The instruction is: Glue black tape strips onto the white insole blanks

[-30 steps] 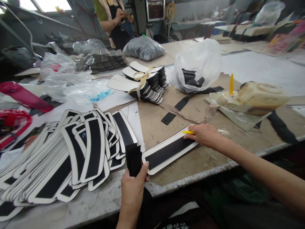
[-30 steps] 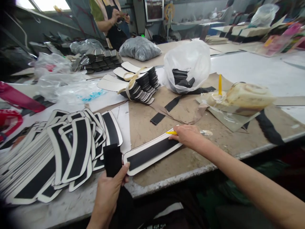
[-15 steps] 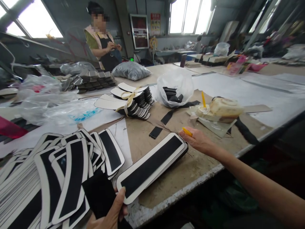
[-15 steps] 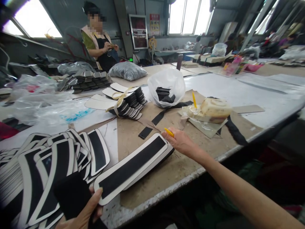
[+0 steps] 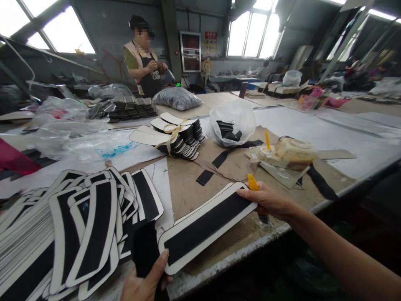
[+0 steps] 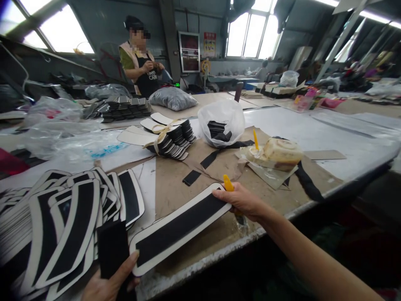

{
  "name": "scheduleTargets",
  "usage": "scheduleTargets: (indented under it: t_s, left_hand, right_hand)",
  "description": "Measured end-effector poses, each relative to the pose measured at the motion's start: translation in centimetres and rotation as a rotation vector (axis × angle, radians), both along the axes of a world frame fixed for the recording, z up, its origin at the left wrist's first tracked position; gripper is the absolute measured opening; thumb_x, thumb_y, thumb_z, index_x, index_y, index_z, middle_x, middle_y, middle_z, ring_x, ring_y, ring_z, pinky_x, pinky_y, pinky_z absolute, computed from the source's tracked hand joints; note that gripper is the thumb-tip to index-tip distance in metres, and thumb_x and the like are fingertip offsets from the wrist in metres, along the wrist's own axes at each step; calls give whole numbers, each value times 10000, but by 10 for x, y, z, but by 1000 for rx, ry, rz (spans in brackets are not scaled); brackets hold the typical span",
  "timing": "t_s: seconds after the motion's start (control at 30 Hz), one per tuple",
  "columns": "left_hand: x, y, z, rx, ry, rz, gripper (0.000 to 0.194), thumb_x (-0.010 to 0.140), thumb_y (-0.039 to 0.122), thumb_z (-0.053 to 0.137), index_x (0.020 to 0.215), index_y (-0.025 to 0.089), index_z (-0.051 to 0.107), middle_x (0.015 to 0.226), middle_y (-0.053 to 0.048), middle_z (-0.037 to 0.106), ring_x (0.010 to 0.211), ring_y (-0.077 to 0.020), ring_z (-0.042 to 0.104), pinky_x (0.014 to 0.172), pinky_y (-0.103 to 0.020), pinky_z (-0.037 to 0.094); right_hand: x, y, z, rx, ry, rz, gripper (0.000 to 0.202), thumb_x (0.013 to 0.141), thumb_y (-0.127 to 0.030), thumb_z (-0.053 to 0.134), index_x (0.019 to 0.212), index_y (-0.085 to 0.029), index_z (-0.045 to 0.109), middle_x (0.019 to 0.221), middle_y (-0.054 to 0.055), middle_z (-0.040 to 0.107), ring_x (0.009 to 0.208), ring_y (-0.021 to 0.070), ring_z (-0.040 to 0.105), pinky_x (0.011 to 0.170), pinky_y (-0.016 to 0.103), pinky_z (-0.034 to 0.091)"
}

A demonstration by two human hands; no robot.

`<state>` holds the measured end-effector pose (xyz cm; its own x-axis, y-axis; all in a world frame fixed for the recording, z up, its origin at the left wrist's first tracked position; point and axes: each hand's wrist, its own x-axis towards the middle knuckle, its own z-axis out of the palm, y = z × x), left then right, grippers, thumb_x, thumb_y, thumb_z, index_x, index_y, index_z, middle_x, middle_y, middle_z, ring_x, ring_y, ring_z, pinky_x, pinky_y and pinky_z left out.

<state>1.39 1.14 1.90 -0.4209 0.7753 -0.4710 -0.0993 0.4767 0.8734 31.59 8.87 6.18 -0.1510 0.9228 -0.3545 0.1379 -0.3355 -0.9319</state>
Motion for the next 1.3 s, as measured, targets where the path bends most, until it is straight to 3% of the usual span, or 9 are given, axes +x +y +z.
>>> scheduleTargets:
  t_s: [0.2, 0.43, 0.7, 0.93, 1.07, 1.3]
  left_hand:
    - [9, -7, 12, 83, -213, -10, 379, 490, 403, 810, 619, 127, 584, 476, 14, 558, 401, -97, 452, 395, -211, 370]
    - [8, -13, 3, 32, -500, 29, 314, 548, 312, 798, 695, 161, 565, 516, 54, 520, 416, -64, 421, 402, -178, 363]
    - [13, -14, 2, 98, -296, 37, 426, 544, 382, 782, 854, 132, 628, 622, 12, 599, 506, -121, 512, 426, -219, 416]
    - [13, -14, 1, 120, -324, 18, 385, 609, 461, 737, 761, 124, 627, 614, -10, 614, 500, -119, 522, 399, -206, 396]
    - [11, -13, -2, 99, -326, -26, 436, 581, 350, 789, 914, 107, 647, 756, -63, 696, 674, -209, 647, 604, -291, 528]
    - [9, -15, -4, 207, -387, 30, 438, 679, 300, 735, 1047, 98, 611, 959, -102, 710, 897, -256, 657, 872, -383, 501]
  right_hand:
    - [4, -10, -6, -87, 24, -81, 420, 618, -522, 725, 708, -137, 584, 549, -6, 565, 443, 100, 515, 373, 198, 406]
    - [1, -21, -21, -172, 246, -153, 291, 670, -397, 732, 812, -166, 627, 736, 19, 657, 620, 128, 617, 602, 224, 525]
    - [3, -26, -18, -56, 49, -108, 290, 695, -425, 706, 806, -167, 632, 719, 14, 653, 641, 155, 612, 585, 234, 508]
    - [2, -27, -19, -45, -33, -101, 303, 691, -441, 706, 818, -171, 654, 732, 12, 658, 652, 150, 601, 575, 218, 482]
    - [0, -27, -21, -45, -58, -89, 307, 685, -456, 705, 795, -174, 659, 719, 15, 651, 631, 148, 584, 543, 220, 466]
    - [-4, -31, -30, 4, -226, -95, 346, 660, -519, 691, 730, -183, 647, 658, 11, 626, 572, 160, 562, 496, 252, 445]
